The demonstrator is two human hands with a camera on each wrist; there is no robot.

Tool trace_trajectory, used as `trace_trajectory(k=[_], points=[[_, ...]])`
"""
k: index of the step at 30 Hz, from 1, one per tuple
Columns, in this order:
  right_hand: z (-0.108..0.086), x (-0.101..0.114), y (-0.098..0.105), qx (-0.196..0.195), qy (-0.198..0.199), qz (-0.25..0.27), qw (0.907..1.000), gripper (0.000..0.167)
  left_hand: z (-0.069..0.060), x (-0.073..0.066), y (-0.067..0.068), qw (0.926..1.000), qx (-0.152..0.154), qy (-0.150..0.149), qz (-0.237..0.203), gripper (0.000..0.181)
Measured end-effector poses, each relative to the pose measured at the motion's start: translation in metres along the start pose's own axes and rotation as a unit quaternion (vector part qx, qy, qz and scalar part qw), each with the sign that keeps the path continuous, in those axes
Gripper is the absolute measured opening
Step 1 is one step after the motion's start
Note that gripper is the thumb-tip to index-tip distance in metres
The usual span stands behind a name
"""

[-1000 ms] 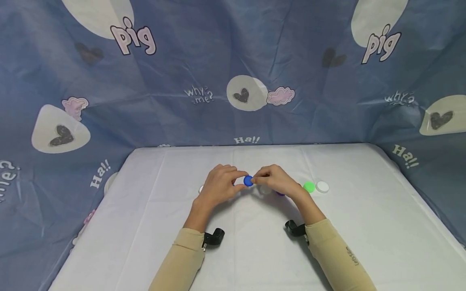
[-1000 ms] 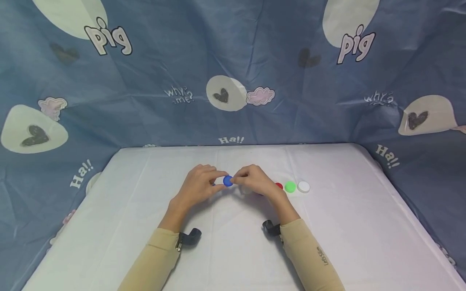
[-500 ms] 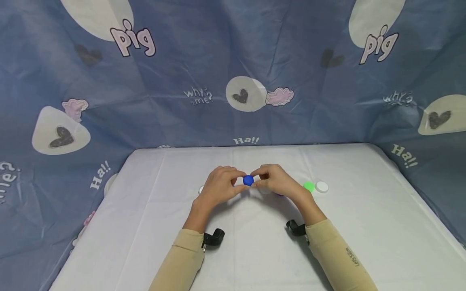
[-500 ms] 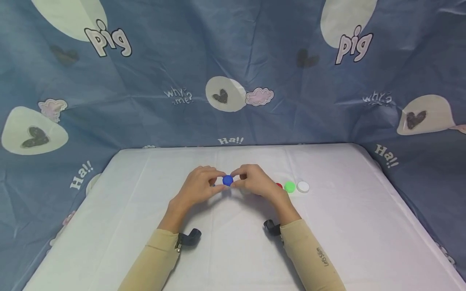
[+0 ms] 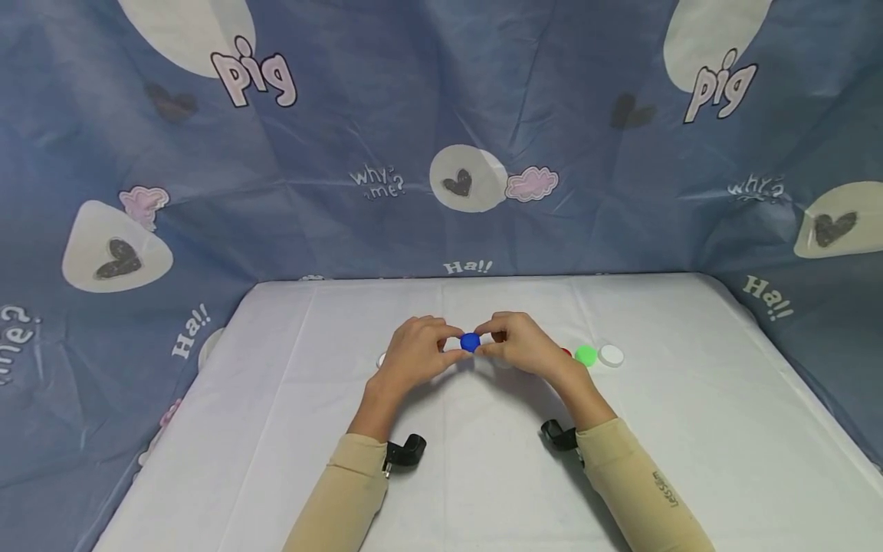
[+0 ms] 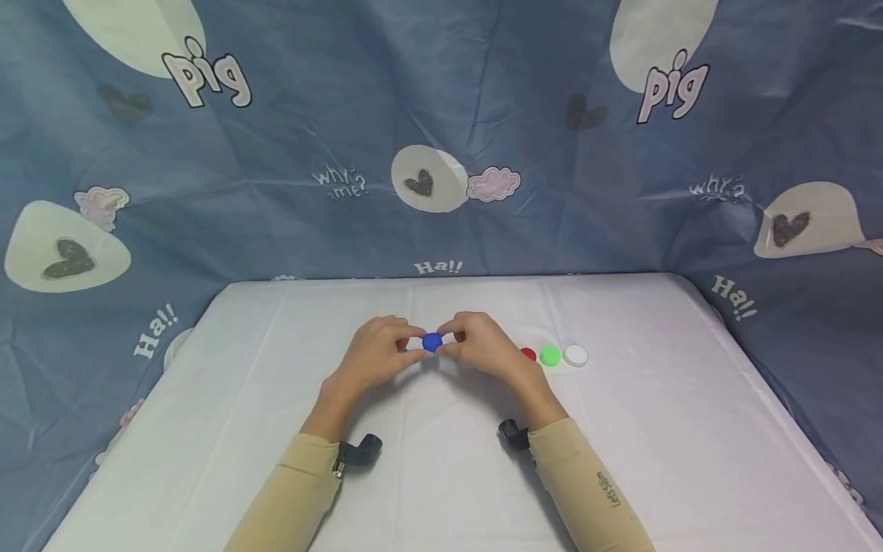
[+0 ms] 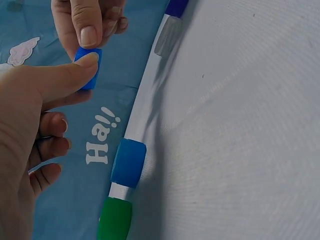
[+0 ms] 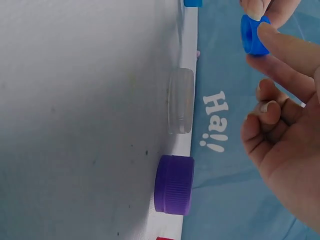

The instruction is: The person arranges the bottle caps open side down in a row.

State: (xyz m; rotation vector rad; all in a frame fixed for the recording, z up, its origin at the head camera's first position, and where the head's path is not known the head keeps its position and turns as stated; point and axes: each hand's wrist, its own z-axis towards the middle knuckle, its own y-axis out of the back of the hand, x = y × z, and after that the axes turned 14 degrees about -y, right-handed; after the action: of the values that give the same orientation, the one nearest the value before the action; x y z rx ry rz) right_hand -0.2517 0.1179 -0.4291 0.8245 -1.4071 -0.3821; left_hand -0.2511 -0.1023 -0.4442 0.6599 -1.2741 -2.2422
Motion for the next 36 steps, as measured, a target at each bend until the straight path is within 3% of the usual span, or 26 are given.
trace_trajectory(k=[11,36], points=[[0.001,0.000,-0.005,-0.010,-0.013,-0.048,0.9987,0.026,0.000,0.001,-0.003,0.9997,0.003,-0.010,0.021,0.027],[0.001,-0.003,-0.009,0.004,-0.049,-0.160,0.9859,0.029,0.001,-0.014,-0.022,0.9938,0.073,0.044,0.071,0.030]])
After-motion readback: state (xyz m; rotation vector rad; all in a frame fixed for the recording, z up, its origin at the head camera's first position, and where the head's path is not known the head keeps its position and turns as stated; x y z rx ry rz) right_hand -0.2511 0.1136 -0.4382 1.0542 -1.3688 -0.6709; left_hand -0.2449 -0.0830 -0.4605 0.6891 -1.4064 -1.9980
